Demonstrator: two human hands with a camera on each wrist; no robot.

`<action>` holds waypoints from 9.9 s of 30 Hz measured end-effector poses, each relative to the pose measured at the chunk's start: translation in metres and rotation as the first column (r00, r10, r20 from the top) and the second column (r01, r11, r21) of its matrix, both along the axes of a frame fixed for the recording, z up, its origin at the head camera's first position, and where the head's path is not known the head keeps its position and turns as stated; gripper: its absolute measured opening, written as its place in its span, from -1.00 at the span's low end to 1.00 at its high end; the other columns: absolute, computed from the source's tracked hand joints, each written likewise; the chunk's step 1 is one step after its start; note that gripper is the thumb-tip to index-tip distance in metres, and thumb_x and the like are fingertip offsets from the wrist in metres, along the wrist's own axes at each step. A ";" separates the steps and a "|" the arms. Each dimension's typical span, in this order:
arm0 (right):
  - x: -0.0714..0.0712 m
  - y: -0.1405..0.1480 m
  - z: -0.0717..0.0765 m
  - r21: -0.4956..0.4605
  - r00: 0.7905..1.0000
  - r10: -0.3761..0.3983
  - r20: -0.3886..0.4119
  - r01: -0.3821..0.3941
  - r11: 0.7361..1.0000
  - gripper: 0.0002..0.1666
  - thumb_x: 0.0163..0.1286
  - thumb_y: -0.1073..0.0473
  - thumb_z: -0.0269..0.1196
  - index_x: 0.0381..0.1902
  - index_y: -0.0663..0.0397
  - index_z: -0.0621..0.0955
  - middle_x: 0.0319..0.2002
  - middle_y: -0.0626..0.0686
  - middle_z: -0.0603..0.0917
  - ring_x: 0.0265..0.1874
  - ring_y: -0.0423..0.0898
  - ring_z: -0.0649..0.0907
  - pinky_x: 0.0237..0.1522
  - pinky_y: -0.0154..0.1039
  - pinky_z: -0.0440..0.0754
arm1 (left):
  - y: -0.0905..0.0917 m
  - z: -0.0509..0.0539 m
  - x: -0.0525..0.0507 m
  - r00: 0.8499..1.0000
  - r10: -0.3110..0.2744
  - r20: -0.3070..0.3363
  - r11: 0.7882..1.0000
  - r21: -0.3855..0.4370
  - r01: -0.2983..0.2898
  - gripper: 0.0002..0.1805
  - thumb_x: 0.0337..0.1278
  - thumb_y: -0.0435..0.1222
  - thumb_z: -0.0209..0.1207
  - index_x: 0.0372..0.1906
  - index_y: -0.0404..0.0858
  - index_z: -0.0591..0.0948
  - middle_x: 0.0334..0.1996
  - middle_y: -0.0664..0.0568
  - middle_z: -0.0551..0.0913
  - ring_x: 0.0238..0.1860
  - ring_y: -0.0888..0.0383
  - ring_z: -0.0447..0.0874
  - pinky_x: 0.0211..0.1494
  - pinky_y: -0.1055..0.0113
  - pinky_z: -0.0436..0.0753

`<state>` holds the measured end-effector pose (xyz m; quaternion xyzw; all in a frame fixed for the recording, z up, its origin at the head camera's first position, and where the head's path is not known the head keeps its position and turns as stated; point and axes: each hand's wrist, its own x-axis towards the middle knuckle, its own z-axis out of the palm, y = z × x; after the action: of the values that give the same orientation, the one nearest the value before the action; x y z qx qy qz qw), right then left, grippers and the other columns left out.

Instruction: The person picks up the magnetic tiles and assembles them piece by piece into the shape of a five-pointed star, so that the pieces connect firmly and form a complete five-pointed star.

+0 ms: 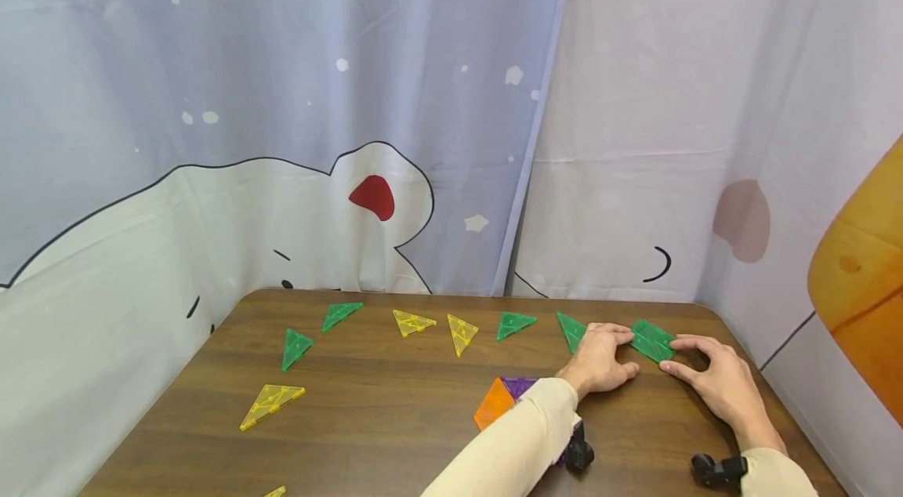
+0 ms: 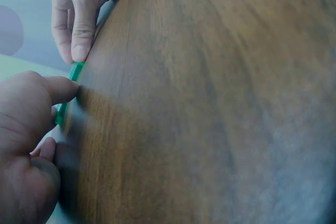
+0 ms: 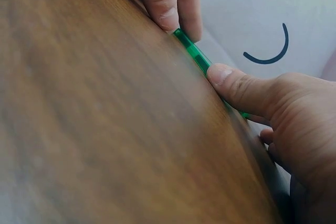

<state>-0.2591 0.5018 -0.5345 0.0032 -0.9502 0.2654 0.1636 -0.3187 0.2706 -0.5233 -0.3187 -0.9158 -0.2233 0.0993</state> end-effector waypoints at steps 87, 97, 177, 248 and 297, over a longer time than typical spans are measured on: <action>-0.029 -0.123 0.007 -0.285 0.968 0.249 -0.017 -0.244 0.927 0.06 0.53 -0.07 0.52 0.76 0.14 0.28 0.68 0.35 0.34 0.49 0.59 0.42 0.38 0.59 0.43 | -0.182 -0.045 -0.077 0.995 -0.003 0.103 0.920 0.389 -0.037 -0.13 0.22 0.02 0.57 0.62 -0.03 0.55 0.51 0.09 0.61 0.49 -0.01 0.59 0.61 0.02 0.49; -0.030 -0.121 0.005 -0.216 0.966 0.259 0.016 -0.249 0.944 0.00 0.53 -0.11 0.51 0.69 0.22 0.37 0.62 0.41 0.42 0.47 0.57 0.49 0.45 0.51 0.39 | -0.188 -0.021 -0.053 0.983 -0.107 0.148 0.937 0.344 0.050 -0.18 0.25 -0.16 0.56 0.58 -0.24 0.57 0.55 0.00 0.59 0.56 -0.02 0.52 0.64 0.03 0.46; -0.038 -0.179 0.000 -0.043 0.967 0.239 -0.082 -0.243 0.969 -0.20 0.30 -0.19 0.67 0.34 0.15 0.74 0.21 0.22 0.76 0.16 0.25 0.68 0.22 0.32 0.56 | -0.176 -0.009 -0.029 0.991 0.060 0.118 0.978 0.193 -0.082 -0.25 -0.04 0.06 0.75 0.32 -0.02 0.81 0.17 0.12 0.74 0.24 0.14 0.60 0.35 0.37 0.60; -0.044 -0.255 0.021 -0.334 0.885 0.422 -0.195 -0.465 0.820 -0.17 0.52 0.01 0.53 0.64 -0.03 0.49 0.54 0.08 0.58 0.46 0.15 0.57 0.35 -0.19 0.58 | -0.321 0.012 -0.012 0.951 0.272 0.145 0.758 0.576 -0.305 -0.30 0.07 -0.16 0.69 0.36 -0.18 0.75 0.33 -0.17 0.64 0.38 -0.21 0.57 0.46 -0.20 0.56; -0.058 -0.323 0.007 -0.287 0.890 0.455 0.040 -0.426 0.858 -0.27 0.36 0.23 0.63 0.46 0.10 0.66 0.41 0.15 0.68 0.23 0.18 0.75 0.33 0.16 0.70 | -0.347 -0.017 -0.012 0.902 0.413 0.125 0.772 0.477 -0.419 -0.65 0.10 -0.36 0.63 -0.02 -0.40 0.87 0.20 -0.29 0.74 0.30 -0.35 0.64 0.49 -0.26 0.48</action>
<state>-0.3168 0.1788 -0.5276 0.1839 -0.8863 0.4226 0.0464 -0.3311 -0.0763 -0.5400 -0.0710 -0.8762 -0.4238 0.2183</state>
